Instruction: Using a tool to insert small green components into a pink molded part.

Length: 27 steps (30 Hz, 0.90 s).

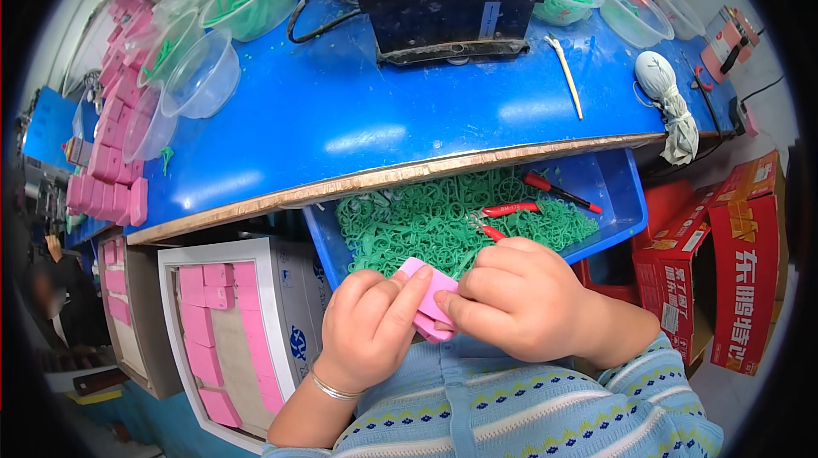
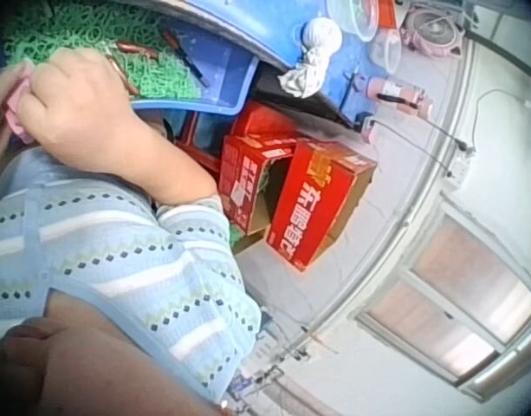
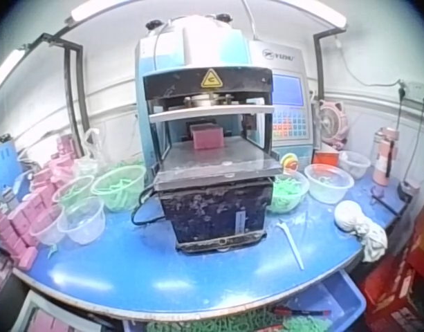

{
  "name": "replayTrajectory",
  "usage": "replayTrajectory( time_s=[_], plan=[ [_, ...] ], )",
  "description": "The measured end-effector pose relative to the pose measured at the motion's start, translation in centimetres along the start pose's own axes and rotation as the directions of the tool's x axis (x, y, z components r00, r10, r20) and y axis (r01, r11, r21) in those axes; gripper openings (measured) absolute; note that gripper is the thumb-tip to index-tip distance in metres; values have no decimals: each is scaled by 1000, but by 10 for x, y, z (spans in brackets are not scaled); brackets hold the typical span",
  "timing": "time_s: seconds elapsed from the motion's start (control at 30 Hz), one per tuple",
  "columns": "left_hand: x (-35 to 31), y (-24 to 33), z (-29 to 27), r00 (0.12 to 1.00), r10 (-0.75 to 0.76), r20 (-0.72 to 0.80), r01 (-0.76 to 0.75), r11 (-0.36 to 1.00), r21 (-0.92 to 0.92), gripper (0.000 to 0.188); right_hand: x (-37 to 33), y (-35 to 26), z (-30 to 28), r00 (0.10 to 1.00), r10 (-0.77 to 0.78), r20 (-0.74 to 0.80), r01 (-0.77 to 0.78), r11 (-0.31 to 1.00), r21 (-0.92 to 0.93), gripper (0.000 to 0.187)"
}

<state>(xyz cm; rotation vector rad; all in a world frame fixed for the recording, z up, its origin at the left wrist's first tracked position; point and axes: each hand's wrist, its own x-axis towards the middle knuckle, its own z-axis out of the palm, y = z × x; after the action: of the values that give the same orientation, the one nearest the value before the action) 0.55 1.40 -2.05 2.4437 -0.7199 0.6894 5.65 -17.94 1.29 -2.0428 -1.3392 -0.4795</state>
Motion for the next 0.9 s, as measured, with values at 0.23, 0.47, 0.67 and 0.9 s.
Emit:
replayTrajectory(
  time_s=[0.23,0.47,0.67,0.9],
  plan=[
    [1,0,-4,998,-8,68,8,1000,-9,49,-4,6,2,996,61,71,-69,991,119,29],
    [10,6,-3,961,-220,166,256,938,-235,39,-3,3,15,990,132,55,-134,991,22,28],
    [9,8,-2,933,-206,296,320,851,-416,28,-8,22,29,986,152,68,-162,968,193,29],
    [0,3,5,867,-252,431,490,598,-635,25,-6,25,28,879,359,314,-471,555,686,29]
  ],
)
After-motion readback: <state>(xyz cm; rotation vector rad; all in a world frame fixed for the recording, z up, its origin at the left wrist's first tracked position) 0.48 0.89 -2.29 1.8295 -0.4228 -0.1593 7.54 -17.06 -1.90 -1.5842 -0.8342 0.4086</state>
